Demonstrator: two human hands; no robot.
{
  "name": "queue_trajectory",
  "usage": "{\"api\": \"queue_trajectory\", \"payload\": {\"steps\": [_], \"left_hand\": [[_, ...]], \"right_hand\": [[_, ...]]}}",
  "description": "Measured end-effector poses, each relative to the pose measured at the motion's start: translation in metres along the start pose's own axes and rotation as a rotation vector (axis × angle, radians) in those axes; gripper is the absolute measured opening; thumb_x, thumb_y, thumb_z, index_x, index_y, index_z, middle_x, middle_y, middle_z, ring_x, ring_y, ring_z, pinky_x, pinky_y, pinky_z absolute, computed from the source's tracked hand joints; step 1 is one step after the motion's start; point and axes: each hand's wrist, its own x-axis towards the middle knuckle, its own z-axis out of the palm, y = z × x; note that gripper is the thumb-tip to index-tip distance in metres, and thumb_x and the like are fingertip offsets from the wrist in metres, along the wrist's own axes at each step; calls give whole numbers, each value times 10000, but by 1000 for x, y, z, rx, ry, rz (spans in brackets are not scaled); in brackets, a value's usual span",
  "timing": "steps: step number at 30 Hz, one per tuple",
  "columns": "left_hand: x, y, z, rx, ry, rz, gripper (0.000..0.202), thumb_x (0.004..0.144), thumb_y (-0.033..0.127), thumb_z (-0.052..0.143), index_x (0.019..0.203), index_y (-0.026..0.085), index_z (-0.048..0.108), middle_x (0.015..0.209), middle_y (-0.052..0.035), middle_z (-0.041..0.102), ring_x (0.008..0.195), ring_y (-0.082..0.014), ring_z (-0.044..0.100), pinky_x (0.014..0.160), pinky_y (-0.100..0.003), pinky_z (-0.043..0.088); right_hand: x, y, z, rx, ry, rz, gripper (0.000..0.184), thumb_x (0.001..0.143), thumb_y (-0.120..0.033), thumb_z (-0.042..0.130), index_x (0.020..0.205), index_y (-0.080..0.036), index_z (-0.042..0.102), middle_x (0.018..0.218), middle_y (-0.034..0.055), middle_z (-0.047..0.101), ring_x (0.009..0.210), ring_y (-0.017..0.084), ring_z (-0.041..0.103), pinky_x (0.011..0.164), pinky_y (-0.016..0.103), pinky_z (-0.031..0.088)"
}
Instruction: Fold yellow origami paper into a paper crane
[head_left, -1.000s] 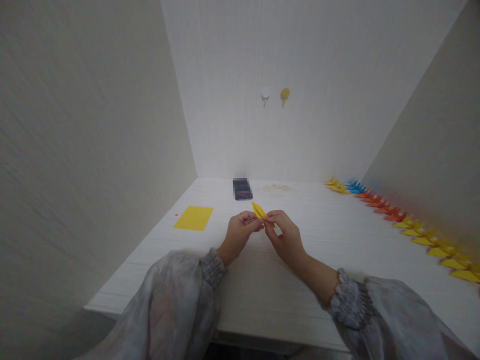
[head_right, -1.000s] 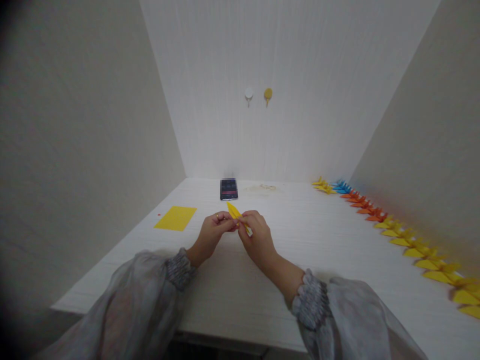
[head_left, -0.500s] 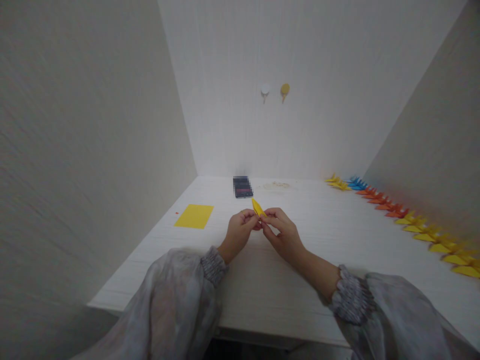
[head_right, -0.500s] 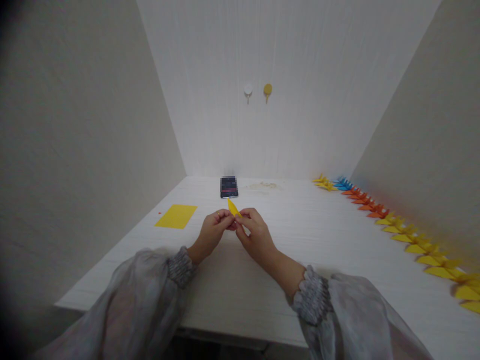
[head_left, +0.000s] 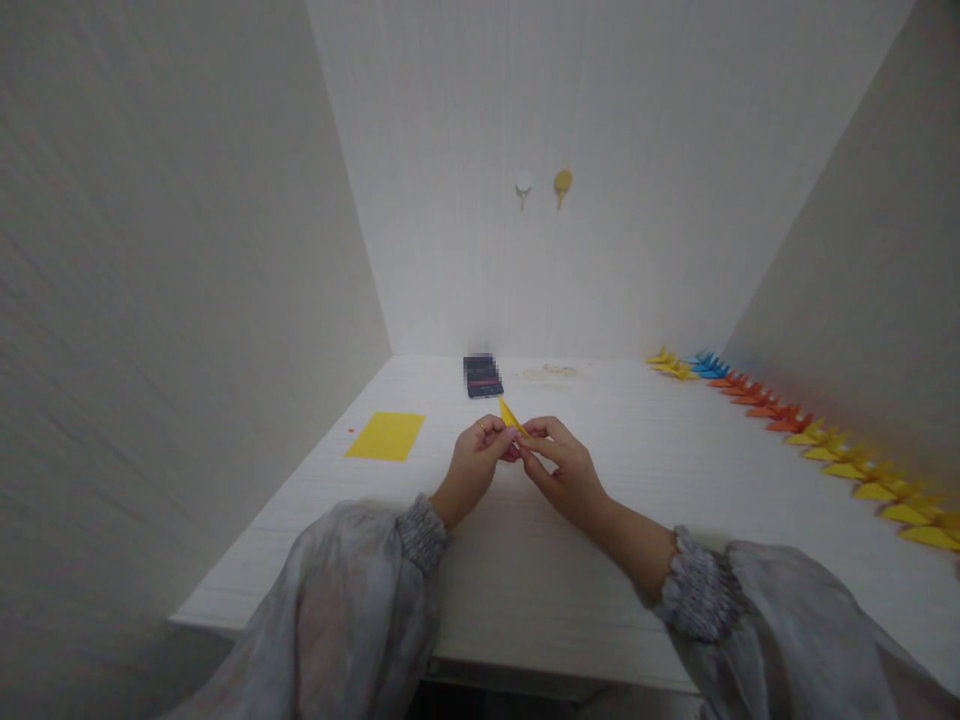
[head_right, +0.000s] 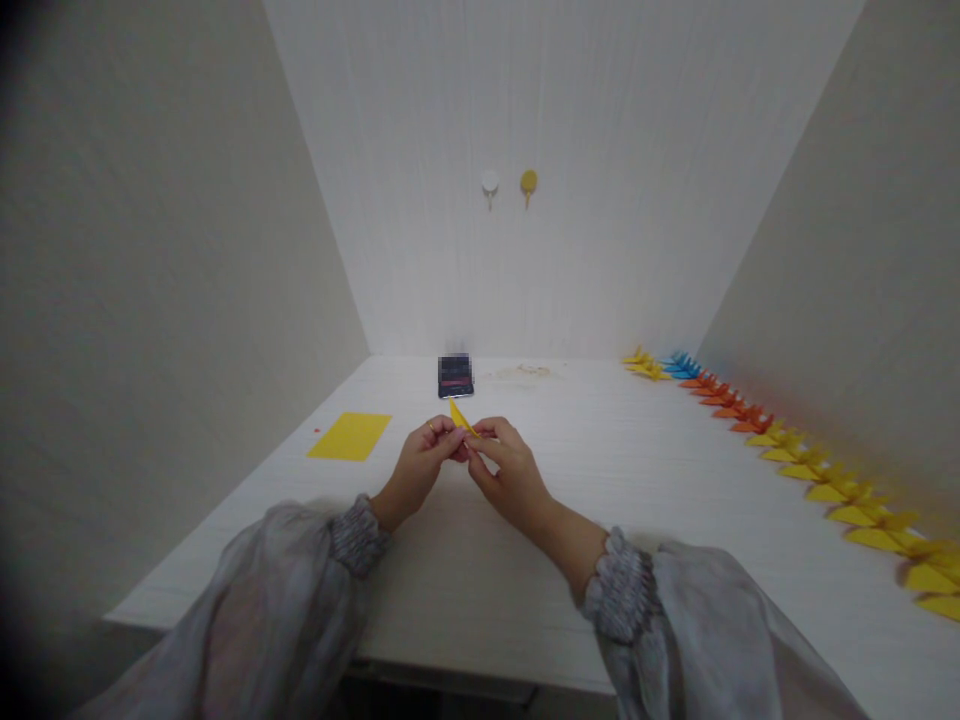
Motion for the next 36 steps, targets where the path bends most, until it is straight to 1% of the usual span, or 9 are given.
{"api": "queue_trajectory", "payload": {"steps": [2, 6, 7, 11, 17, 20, 23, 30, 36], "left_hand": [[0, -1, 0, 5, -15, 6, 217, 679, 336, 576, 688, 142, 479, 569, 25, 552, 534, -74, 524, 575, -211, 435], [0, 0, 0, 59, -26, 34, 194, 690, 327, 565, 707, 142, 509, 605, 9, 568, 566, -83, 530, 580, -212, 428], [0, 1, 0, 78, -30, 44, 188, 690, 322, 565, 713, 140, 522, 620, 3, 572, 580, -86, 533, 582, -211, 426], [-1, 3, 0, 97, -41, 75, 167, 677, 286, 583, 742, 136, 548, 660, -6, 584, 619, -94, 541, 589, -209, 424], [-2, 3, 0, 63, -77, 72, 200, 632, 254, 632, 767, 126, 560, 708, -19, 607, 649, -102, 551, 666, -241, 439], [-1, 1, -1, 58, -77, 66, 193, 630, 259, 634, 754, 129, 563, 706, -20, 612, 653, -110, 557, 675, -253, 443], [0, 0, -2, 27, -62, 80, 176, 625, 243, 636, 738, 131, 561, 726, -25, 615, 684, -118, 562, 700, -263, 442], [1, -1, -2, 38, -62, 104, 154, 633, 231, 629, 727, 138, 552, 710, -8, 601, 660, -99, 546, 682, -240, 429], [0, 2, 1, -11, -78, 71, 186, 613, 221, 647, 741, 122, 554, 701, -12, 603, 642, -91, 545, 668, -240, 430]], "right_hand": [[-1, 0, -1, -17, 25, 32, 167, 750, -139, 487, 882, -199, 570, 882, 61, 566, 835, 162, 538, 731, 326, 459], [-1, 0, -2, -65, 137, 189, 134, 752, -213, 514, 885, -194, 526, 816, 53, 594, 786, 173, 560, 718, 335, 456], [-1, 0, -2, -76, 144, 210, 135, 752, -228, 520, 882, -194, 522, 802, 51, 596, 771, 174, 562, 708, 333, 456], [1, 0, -4, -80, 101, 139, 62, 769, -206, 503, 811, -196, 547, 775, 45, 595, 759, 170, 553, 698, 324, 447], [2, 1, -4, -44, 100, 111, 77, 776, -167, 486, 802, -190, 555, 784, 52, 586, 774, 165, 542, 712, 327, 446], [2, 0, -4, -24, 80, 99, 87, 782, -165, 473, 801, -192, 553, 787, 52, 581, 778, 165, 542, 710, 331, 450], [2, -2, -4, -41, 96, 71, 100, 778, -159, 475, 807, -194, 564, 818, 62, 576, 804, 171, 539, 717, 344, 453], [1, -2, -5, -106, 96, -27, 140, 770, -131, 483, 849, -210, 567, 822, 55, 600, 815, 176, 541, 737, 363, 447], [1, 1, -6, -125, 70, -14, 149, 778, -124, 469, 874, -199, 555, 817, 55, 600, 810, 171, 537, 736, 346, 450]]}}
